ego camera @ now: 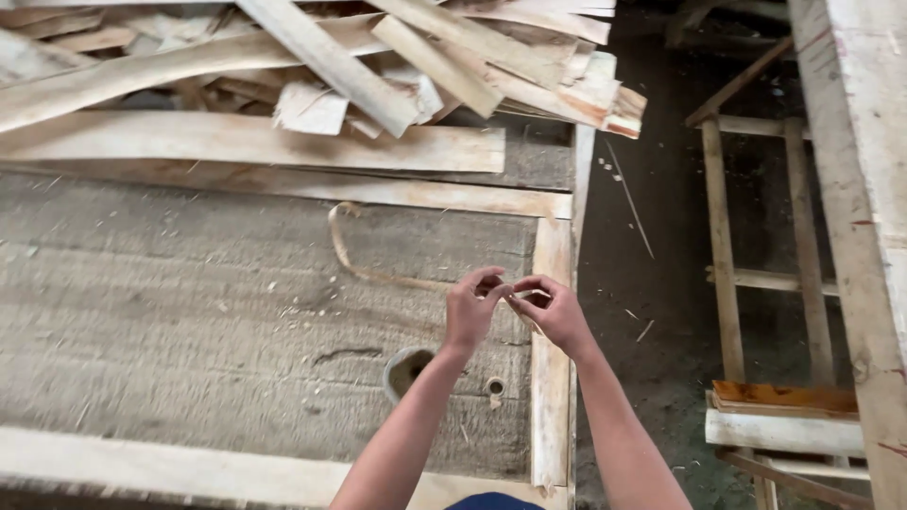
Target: The person applies a paste-like substance from a small container onto the edges of a wooden frame using a thin wooden stick. They repeatedly dip the stick into the container and spread the substance along the frame's edges.
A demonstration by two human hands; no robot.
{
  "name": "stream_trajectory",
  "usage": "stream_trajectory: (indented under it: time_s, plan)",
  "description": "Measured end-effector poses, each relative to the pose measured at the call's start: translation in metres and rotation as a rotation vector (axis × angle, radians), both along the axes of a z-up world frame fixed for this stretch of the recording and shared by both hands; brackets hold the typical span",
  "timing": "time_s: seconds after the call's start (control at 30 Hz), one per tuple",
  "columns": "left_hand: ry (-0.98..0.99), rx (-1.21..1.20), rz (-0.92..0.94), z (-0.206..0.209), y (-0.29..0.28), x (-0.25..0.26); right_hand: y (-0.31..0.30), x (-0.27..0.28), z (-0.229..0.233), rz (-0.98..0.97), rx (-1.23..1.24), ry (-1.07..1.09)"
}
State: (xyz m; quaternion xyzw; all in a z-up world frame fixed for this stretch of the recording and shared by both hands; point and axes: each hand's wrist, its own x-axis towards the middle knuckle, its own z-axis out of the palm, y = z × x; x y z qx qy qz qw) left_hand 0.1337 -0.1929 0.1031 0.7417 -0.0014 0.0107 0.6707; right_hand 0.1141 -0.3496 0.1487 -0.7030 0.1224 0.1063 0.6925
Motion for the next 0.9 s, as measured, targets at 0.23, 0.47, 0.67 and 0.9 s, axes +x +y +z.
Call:
stream_trajectory:
  time_s: [0.23, 0.47, 0.67, 0.9]
  plan:
    - [0.192, 0.020, 0.164, 0.009, 0.084, -0.059, 0.056, -0.025, -0.023, 0.354, -0.126, 0.167]
    - [0.380, 0.157, 0.362, -0.056, 0.137, -0.112, 0.107, -0.050, -0.041, 0.571, -0.341, 0.267]
    - [0.338, 0.366, 0.407, -0.077, 0.156, -0.144, 0.136, -0.059, -0.114, 0.670, -0.610, 0.220]
    - [0.311, 0.537, 0.311, -0.050, 0.149, -0.172, 0.158, -0.067, -0.134, 0.689, -0.832, 0.184]
